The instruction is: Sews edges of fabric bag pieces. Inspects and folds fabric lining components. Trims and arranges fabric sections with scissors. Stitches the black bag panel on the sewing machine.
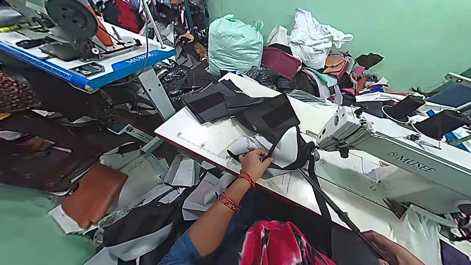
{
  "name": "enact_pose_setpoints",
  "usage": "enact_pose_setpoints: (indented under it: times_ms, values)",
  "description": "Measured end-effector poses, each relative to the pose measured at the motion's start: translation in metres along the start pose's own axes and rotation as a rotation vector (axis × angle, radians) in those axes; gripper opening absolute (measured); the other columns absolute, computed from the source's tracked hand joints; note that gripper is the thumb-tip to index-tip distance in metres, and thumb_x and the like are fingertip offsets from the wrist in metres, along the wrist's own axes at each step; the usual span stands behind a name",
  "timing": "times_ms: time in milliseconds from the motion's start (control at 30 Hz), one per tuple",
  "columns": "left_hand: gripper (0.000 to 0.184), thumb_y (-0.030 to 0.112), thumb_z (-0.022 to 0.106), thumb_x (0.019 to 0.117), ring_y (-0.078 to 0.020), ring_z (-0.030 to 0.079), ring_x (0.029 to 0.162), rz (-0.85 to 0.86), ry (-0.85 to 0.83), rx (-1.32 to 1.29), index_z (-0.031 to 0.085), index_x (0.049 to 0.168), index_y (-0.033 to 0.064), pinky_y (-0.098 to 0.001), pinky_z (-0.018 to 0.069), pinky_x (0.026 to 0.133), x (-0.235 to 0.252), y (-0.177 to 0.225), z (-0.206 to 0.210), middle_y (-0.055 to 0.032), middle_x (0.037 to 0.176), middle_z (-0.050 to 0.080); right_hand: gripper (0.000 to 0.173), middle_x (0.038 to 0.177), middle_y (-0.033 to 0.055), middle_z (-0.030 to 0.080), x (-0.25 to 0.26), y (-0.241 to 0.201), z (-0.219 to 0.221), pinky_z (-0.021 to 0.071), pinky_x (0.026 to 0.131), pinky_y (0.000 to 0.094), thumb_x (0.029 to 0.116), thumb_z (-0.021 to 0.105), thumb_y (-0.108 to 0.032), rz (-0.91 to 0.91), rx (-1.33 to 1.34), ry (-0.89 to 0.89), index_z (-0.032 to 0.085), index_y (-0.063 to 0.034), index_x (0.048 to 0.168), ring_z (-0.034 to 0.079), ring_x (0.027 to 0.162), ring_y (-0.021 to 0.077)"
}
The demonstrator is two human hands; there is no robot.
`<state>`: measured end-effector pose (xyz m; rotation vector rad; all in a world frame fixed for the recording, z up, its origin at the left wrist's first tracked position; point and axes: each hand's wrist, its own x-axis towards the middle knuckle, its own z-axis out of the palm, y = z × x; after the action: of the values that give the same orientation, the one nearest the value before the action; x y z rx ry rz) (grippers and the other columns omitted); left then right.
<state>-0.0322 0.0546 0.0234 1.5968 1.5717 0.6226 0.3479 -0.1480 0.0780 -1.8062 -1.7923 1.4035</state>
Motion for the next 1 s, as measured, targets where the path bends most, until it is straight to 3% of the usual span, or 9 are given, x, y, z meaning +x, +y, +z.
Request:
enact_pose_setpoints:
  times_ms: [167, 333, 700, 900, 1000]
  values:
    - [0.036, 0.035, 0.070, 0.0966, -0.0230, 0.059, 0.092, -0.008, -0.029, 0.003, 0.069, 0.119, 0.0058, -0.0547, 0.0291, 0.109, 0.000, 0.000, -0.002, -0.0081, 0.094, 0.067, 0.091, 0.080, -0.0049, 0.057, 0.072, -0.024, -0.006, 0.0428, 0.053, 0.0237, 0.0751, 0.064, -0.082, -0.033, -0.172, -0.121, 0.060, -0.0070, 0.126, 0.049, 0.058, 0.0022]
    - [0.035, 0.031, 0.068, 0.0981, -0.0247, 0.060, 0.097, -0.021, -0.059, 0.004, 0.068, 0.121, 0.0051, -0.0543, 0.0266, 0.113, -0.002, 0.003, -0.006, -0.0105, 0.098, 0.068, 0.087, 0.082, -0.0038, 0.058, 0.111, -0.049, -0.017, 0.0438, 0.054, 0.0247, 0.0749, 0.065, -0.077, 0.014, -0.288, -0.169, 0.058, -0.0084, 0.129, 0.050, 0.058, 0.0035]
    - [0.036, 0.029, 0.068, 0.0974, -0.0257, 0.061, 0.099, -0.019, -0.047, -0.018, 0.068, 0.122, 0.0026, -0.0537, 0.0270, 0.113, -0.001, 0.001, -0.005, -0.0124, 0.100, 0.069, 0.082, 0.079, -0.0048, 0.057, 0.125, -0.058, -0.019, 0.0438, 0.055, 0.0240, 0.0739, 0.070, -0.073, -0.058, -0.306, -0.119, 0.063, -0.0074, 0.122, 0.051, 0.059, 0.0030]
    - [0.035, 0.029, 0.069, 0.0965, -0.0252, 0.061, 0.098, -0.016, -0.019, -0.030, 0.070, 0.120, 0.0037, -0.0536, 0.0278, 0.113, -0.002, 0.000, -0.003, -0.0117, 0.101, 0.069, 0.060, 0.074, -0.0064, 0.055, 0.125, -0.050, 0.000, 0.0430, 0.056, 0.0239, 0.0782, 0.077, -0.053, -0.047, -0.243, -0.072, 0.063, -0.0073, 0.116, 0.049, 0.058, 0.0025]
    - [0.034, 0.030, 0.070, 0.0957, -0.0251, 0.061, 0.096, -0.001, 0.017, -0.033, 0.071, 0.117, 0.0043, -0.0550, 0.0285, 0.112, 0.000, -0.002, 0.000, -0.0107, 0.098, 0.069, 0.058, 0.075, -0.0038, 0.058, 0.124, -0.045, 0.013, 0.0444, 0.060, 0.0262, 0.0799, 0.077, -0.048, -0.083, -0.224, -0.011, 0.065, -0.0042, 0.116, 0.052, 0.063, 0.0046]
